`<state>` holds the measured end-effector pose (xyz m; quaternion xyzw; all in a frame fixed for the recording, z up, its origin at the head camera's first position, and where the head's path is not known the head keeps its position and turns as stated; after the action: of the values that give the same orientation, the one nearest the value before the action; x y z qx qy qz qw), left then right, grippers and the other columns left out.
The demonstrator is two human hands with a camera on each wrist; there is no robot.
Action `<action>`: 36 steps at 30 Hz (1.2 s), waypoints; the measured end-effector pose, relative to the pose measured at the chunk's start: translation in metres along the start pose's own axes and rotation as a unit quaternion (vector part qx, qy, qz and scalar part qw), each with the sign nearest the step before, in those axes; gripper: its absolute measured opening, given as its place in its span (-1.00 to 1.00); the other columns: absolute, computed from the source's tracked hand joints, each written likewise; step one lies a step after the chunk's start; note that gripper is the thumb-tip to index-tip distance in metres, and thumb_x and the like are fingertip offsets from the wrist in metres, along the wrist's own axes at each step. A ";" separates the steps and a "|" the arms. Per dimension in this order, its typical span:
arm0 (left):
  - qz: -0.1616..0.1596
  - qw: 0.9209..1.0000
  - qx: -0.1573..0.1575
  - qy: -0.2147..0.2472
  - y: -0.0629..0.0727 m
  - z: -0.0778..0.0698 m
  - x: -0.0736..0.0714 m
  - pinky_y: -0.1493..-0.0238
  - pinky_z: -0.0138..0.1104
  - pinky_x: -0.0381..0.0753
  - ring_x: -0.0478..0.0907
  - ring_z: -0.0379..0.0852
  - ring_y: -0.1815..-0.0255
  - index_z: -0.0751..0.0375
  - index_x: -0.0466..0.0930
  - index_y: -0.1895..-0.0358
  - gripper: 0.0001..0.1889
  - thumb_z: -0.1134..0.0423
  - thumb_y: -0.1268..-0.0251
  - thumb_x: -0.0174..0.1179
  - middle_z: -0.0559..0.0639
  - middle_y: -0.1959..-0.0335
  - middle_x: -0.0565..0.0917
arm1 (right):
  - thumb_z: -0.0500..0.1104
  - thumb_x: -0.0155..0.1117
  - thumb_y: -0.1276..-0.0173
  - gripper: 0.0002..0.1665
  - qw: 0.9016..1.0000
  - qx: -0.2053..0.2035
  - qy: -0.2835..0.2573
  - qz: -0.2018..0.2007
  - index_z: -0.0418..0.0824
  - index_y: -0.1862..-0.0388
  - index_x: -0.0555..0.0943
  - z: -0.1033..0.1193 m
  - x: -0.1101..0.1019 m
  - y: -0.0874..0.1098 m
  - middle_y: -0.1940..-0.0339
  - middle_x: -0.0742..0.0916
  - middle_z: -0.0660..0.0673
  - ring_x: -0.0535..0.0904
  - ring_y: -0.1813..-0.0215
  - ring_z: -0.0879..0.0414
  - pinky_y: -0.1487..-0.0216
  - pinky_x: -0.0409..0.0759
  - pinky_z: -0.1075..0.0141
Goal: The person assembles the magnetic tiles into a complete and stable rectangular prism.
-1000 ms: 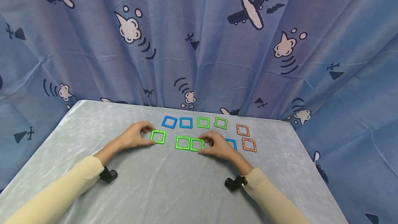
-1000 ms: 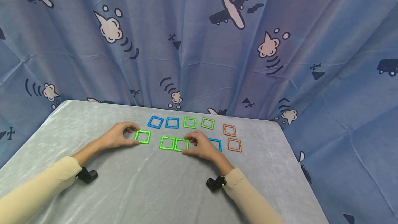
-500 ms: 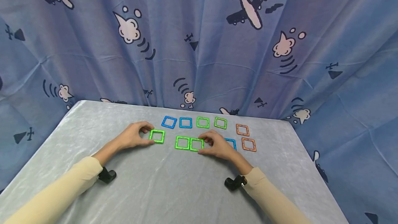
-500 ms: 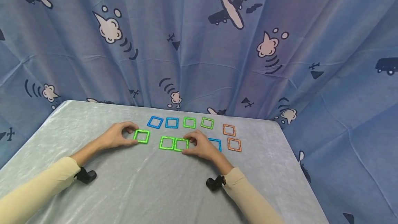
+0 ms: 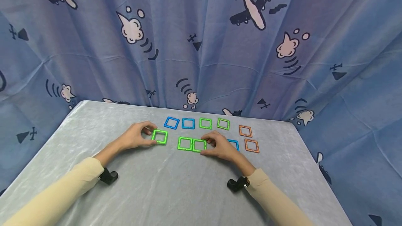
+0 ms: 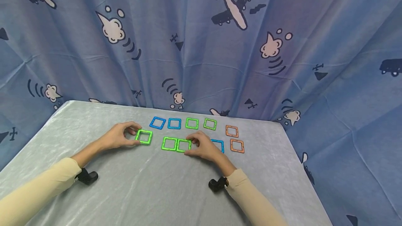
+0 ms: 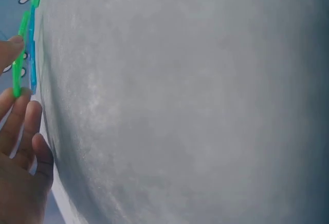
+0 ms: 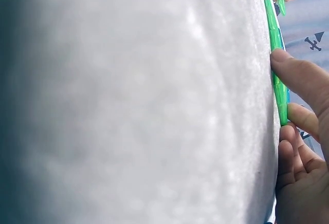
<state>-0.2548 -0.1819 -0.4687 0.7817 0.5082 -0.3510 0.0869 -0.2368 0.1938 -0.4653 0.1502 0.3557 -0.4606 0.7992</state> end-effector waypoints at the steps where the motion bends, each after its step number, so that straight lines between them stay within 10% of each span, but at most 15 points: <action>1: -0.002 1.000 0.006 0.000 0.000 0.000 0.000 0.03 -0.14 0.66 0.67 -0.01 0.11 0.34 0.63 -0.11 -0.44 0.24 -0.02 0.61 0.11 0.01 0.69 | -0.13 0.67 -0.13 -0.39 1.000 0.000 0.000 0.000 -0.27 -0.15 0.67 0.000 0.000 0.000 0.08 0.61 -0.09 0.52 0.08 0.03 0.06 0.58 0.17; 36: 0.017 0.995 -0.024 0.098 -0.009 -0.025 0.007 0.35 -0.27 0.70 0.69 -0.07 0.32 0.39 0.56 -0.25 -0.38 0.43 -0.07 0.55 0.31 -0.09 0.61 | -0.13 0.67 -0.13 -0.38 1.000 0.005 0.002 -0.001 -0.25 -0.16 0.67 -0.002 0.000 -0.001 0.07 0.60 -0.07 0.52 0.09 0.02 0.06 0.57 0.19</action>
<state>-0.2498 -0.1607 -0.4527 0.8186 0.5088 -0.2591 0.0616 -0.2386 0.1944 -0.4668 0.1548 0.3548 -0.4633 0.7972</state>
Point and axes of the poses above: each hand's wrist, its own y-axis away from the middle knuckle, its own x-axis out of the palm, z = x × y, the point moved 1 cm from there along -y, towards the middle knuckle
